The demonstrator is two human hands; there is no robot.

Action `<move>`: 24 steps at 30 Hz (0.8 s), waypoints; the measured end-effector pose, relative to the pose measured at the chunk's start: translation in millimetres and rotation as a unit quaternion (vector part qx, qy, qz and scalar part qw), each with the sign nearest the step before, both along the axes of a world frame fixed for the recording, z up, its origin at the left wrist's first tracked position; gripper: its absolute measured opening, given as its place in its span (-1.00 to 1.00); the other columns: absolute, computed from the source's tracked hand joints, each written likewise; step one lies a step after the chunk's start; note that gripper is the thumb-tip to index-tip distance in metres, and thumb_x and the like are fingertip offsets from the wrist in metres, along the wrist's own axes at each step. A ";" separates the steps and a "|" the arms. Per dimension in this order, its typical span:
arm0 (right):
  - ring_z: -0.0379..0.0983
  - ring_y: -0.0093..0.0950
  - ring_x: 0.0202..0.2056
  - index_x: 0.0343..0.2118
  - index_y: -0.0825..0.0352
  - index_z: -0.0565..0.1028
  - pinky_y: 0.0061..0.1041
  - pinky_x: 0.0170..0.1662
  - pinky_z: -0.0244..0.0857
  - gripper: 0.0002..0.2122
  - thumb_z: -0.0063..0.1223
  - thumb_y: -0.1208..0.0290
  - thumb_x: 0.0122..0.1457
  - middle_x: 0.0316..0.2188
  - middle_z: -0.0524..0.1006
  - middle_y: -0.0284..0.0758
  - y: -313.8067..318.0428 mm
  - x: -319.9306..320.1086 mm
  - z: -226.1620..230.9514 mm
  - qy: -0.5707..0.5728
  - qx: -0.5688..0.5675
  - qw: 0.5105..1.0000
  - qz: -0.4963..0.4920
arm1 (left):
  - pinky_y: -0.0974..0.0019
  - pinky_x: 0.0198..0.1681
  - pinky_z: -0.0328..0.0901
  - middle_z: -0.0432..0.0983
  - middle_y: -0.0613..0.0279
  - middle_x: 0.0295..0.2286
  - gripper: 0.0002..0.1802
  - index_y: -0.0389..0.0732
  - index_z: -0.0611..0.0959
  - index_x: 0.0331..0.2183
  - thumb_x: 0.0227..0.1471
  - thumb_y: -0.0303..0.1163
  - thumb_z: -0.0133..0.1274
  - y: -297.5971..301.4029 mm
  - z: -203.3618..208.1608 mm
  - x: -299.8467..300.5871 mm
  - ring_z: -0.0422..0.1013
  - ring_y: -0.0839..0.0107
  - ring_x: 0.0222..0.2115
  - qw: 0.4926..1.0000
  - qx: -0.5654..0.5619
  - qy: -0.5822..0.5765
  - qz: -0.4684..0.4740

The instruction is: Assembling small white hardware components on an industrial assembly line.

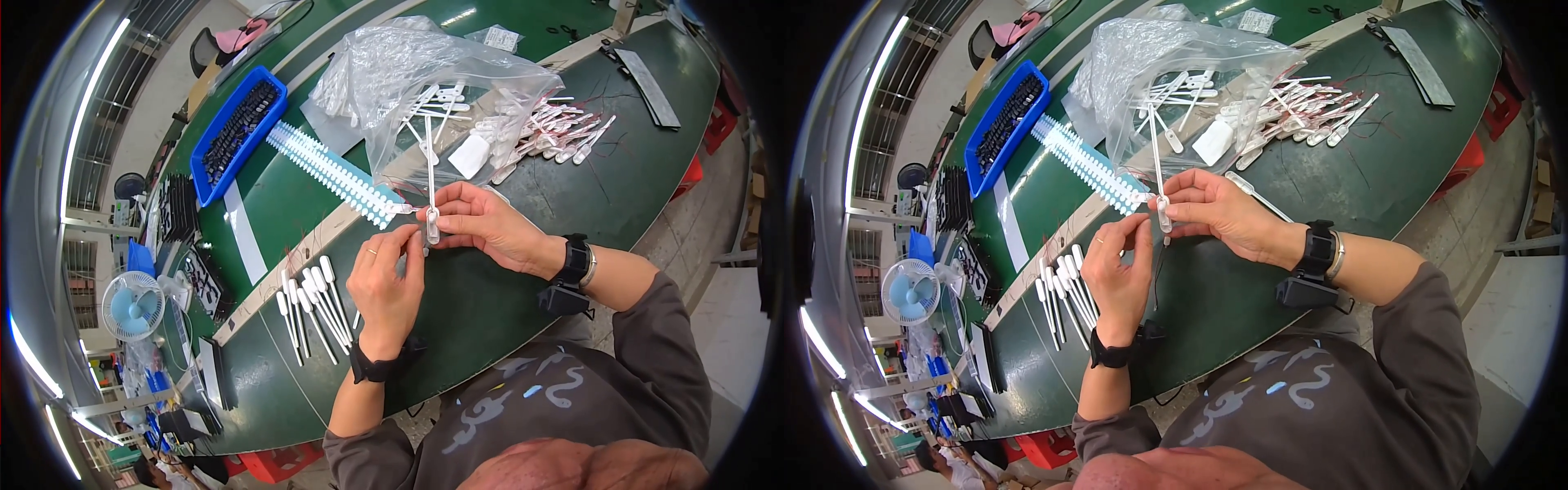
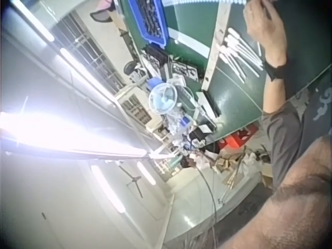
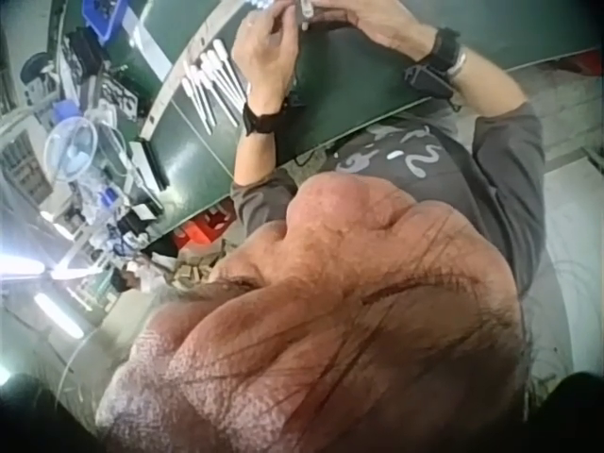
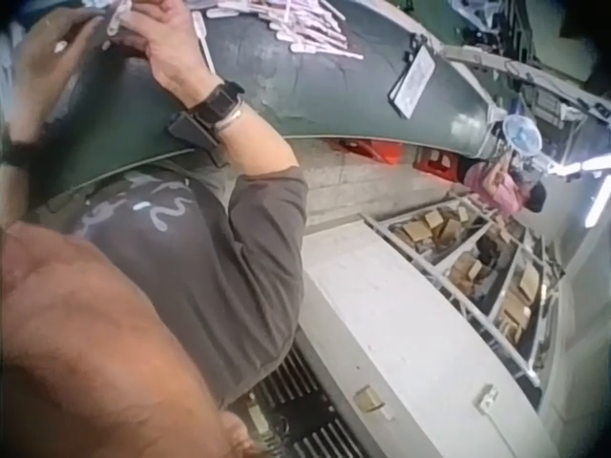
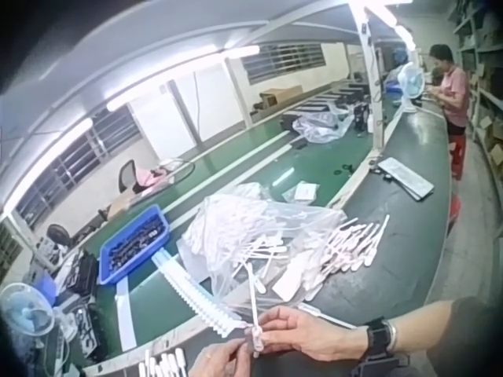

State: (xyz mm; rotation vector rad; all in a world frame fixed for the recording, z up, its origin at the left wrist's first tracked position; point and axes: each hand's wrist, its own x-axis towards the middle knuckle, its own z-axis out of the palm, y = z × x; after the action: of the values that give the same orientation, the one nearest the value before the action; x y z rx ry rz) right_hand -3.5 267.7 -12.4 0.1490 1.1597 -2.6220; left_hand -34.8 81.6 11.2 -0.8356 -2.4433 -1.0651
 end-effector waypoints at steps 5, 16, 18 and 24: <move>0.46 -0.51 0.02 0.00 0.29 0.33 -0.39 0.06 0.43 -0.72 0.06 0.49 0.26 0.01 0.50 -0.27 -0.3 -0.2 -0.8 0.005 0.008 1.000 0.002 | 0.28 -0.45 0.36 0.55 0.25 -0.50 -0.85 -0.21 0.67 -0.37 -0.09 -0.58 0.24 6.4 0.6 7.6 0.47 0.31 -0.49 0.999 0.032 -0.005 -0.001; 0.46 -0.51 0.01 -0.01 0.28 0.34 -0.44 0.03 0.43 -0.73 0.07 0.47 0.26 0.00 0.51 -0.28 0.1 -0.7 0.9 0.006 -0.002 1.000 0.017 | 0.29 -0.48 0.35 0.53 0.26 -0.50 -0.84 -0.19 0.65 -0.37 -0.10 -0.58 0.23 2.8 -6.1 3.1 0.46 0.32 -0.50 0.999 0.017 0.042 -0.004; 0.46 -0.51 0.01 -0.02 0.28 0.34 -0.44 0.02 0.44 -0.74 0.07 0.47 0.26 0.00 0.51 -0.28 0.6 -0.7 1.2 0.006 0.004 1.000 0.023 | 0.30 -0.48 0.35 0.52 0.26 -0.51 -0.83 -0.20 0.65 -0.37 -0.10 -0.58 0.24 1.3 -7.5 1.5 0.46 0.32 -0.51 0.999 0.007 0.045 0.000; 0.46 -0.51 0.00 -0.02 0.29 0.34 -0.43 0.02 0.45 -0.74 0.07 0.48 0.26 0.01 0.51 -0.27 -0.1 1.0 2.8 0.000 0.003 1.000 0.025 | 0.31 -0.50 0.34 0.49 0.27 -0.53 -0.81 -0.20 0.64 -0.35 -0.11 -0.55 0.24 0.2 -12.4 0.6 0.45 0.32 -0.52 0.992 -0.066 0.106 0.003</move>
State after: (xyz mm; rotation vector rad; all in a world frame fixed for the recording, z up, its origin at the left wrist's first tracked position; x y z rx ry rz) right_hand -2.5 267.6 -9.6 0.1192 1.1560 -2.5760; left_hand -34.1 81.8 -1.2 -0.9305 -2.3535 -0.7760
